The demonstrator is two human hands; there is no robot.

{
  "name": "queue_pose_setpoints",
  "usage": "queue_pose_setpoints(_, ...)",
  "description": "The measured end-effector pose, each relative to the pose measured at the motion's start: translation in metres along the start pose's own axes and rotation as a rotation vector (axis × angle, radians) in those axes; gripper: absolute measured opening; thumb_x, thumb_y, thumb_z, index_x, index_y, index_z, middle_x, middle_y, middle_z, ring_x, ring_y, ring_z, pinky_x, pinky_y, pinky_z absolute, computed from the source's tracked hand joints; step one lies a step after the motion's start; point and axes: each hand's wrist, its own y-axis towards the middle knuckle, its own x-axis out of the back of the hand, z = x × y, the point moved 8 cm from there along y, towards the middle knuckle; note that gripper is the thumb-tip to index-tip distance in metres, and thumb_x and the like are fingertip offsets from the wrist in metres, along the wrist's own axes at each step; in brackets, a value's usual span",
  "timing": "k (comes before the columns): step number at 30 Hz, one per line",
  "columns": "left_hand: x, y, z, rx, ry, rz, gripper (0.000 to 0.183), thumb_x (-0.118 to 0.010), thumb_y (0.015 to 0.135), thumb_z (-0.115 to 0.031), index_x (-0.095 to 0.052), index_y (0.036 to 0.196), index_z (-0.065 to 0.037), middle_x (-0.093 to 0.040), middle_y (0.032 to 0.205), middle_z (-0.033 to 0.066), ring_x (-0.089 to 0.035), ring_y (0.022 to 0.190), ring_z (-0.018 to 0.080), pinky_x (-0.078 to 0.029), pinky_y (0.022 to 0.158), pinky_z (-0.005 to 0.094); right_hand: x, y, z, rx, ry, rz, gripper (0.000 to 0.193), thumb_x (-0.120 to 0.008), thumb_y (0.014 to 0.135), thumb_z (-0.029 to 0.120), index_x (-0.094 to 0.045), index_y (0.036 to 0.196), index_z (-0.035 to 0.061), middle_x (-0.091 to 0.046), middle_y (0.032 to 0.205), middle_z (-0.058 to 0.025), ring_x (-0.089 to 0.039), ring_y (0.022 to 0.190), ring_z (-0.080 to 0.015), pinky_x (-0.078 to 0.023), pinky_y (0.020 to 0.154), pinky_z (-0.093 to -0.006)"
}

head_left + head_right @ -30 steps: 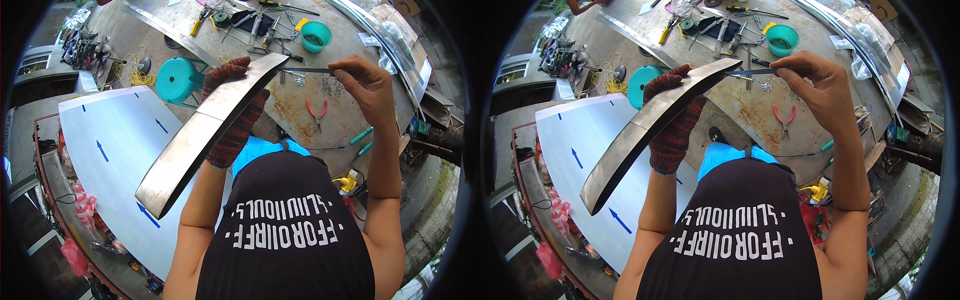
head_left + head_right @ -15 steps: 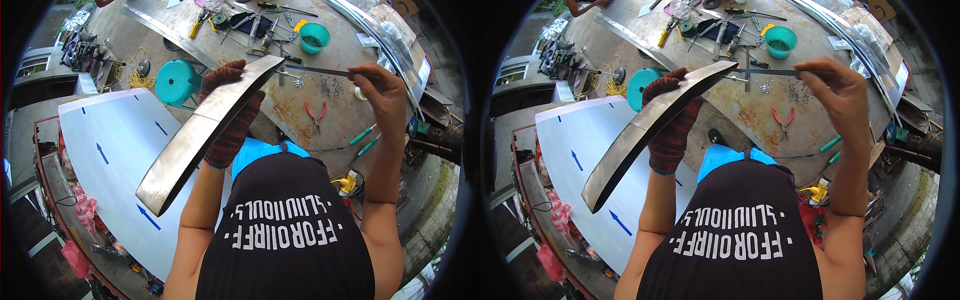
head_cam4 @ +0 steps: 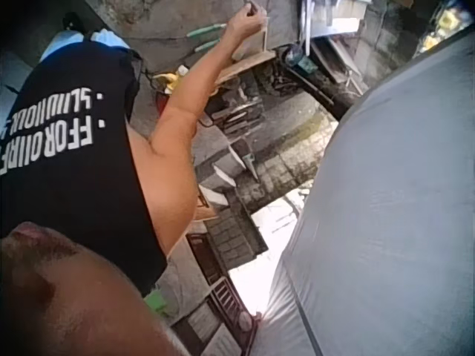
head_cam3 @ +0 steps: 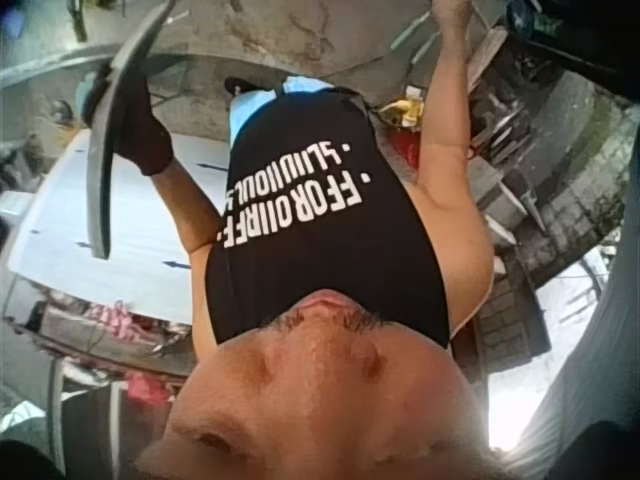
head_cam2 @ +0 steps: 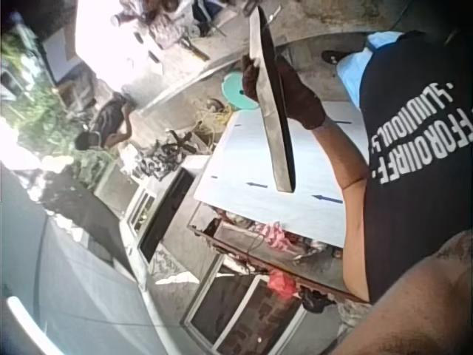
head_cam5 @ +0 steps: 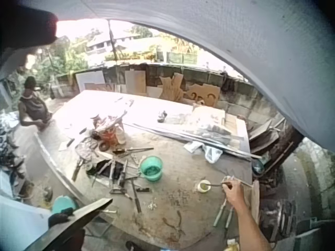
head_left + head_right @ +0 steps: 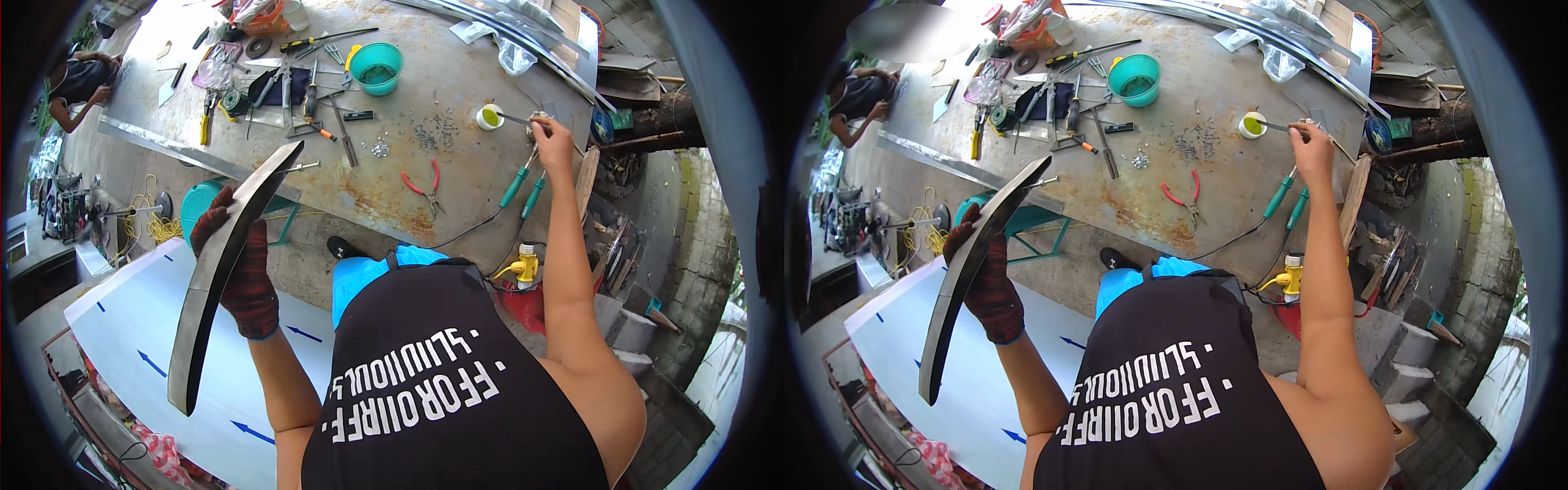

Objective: Soldering and assembling metal or plastic strips and components for 3D sign letters.

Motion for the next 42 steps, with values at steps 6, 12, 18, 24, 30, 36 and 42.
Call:
queue_pose_setpoints(6,-0.007,0.002,-0.011,0.032,0.094,-0.04,0.056,-0.087,0.076,0.003,-0.057,0.122,-0.005,-0.065,0.13,0.0204,-0.064,0.122,0.0296,-0.051,0.108,0.0397,-0.052,0.006,-0.032,0.011,-0.156,0.05,0.021,-0.068,0.093,0.022,-0.078,0.106,0.0091,-0.077,0.092,-0.013,-0.075,0.086,-0.0299,-0.057,0.078,-0.0392)
queue_pose_setpoints(12,-0.004,0.0,-0.014,0.092,0.015,-0.059,0.058,-0.087,0.075,0.003,-0.056,0.123,-0.005,-0.064,0.132,0.0199,-0.062,0.124,0.0299,-0.049,0.11,0.0407,-0.072,0.006,-0.052,-0.059,-0.202,0.107,0.022,-0.069,0.093,0.024,-0.079,0.106,0.0105,-0.077,0.091,-0.0135,-0.074,0.087,-0.031,-0.057,0.08,-0.0401)
queue_pose_setpoints(18,-0.011,0.005,-0.015,0.013,0.032,-0.015,0.061,-0.088,0.075,0.002,-0.055,0.125,-0.006,-0.063,0.134,0.0203,-0.062,0.124,0.0308,-0.049,0.111,0.0423,-0.057,0.017,-0.044,-0.006,-0.153,0.083,0.021,-0.07,0.093,0.022,-0.079,0.108,0.0089,-0.078,0.094,-0.0132,-0.075,0.085,-0.0268,-0.057,0.078,-0.0377)
queue_pose_setpoints(24,-0.016,0.006,-0.01,0.014,-0.042,0.009,0.055,-0.08,0.08,0.009,-0.056,0.127,-0.006,-0.061,0.135,0.0227,-0.059,0.129,0.0359,-0.051,0.111,0.0478,-0.013,0.009,0.034,-0.079,0.26,0.191,0.021,-0.071,0.098,0.017,-0.078,0.111,0.0028,-0.077,0.093,-0.0044,-0.066,0.081,-0.0085,-0.051,0.071,-0.0248)
queue_pose_setpoints(30,-0.041,0.012,-0.003,0.111,-0.14,0.085,0.05,-0.079,0.08,0.009,-0.058,0.124,-0.002,-0.059,0.137,0.0265,-0.062,0.125,0.0344,-0.053,0.108,0.0443,0.027,-0.041,0.208,0.085,0.571,0.339,0.02,-0.069,0.099,0.011,-0.075,0.113,-0.0015,-0.075,0.101,-0.0062,-0.065,0.093,-0.0105,-0.049,0.085,-0.0233)
queue_pose_setpoints(36,-0.055,0.018,-0.036,0.121,-0.109,0.021,0.058,-0.09,0.071,-0.003,-0.058,0.119,-0.002,-0.066,0.13,0.0189,-0.066,0.115,0.0248,-0.054,0.1,0.0365,-0.001,-0.075,0.315,0.395,0.675,0.593,0.015,-0.067,0.098,0.002,-0.075,0.109,-0.003,-0.074,0.101,-0.0068,-0.069,0.096,-0.0119,-0.052,0.088,-0.0267)
queue_pose_setpoints(42,-0.049,0.013,-0.041,0.192,-0.265,0.018,0.057,-0.088,0.074,0.0,-0.055,0.12,-0.004,-0.065,0.132,0.0177,-0.065,0.117,0.0246,-0.053,0.101,0.0361,-0.024,-0.088,0.347,0.515,0.596,0.688,0.014,-0.066,0.097,0.001,-0.076,0.107,-0.0007,-0.073,0.096,-0.006,-0.07,0.093,-0.0116,-0.052,0.085,-0.0261)
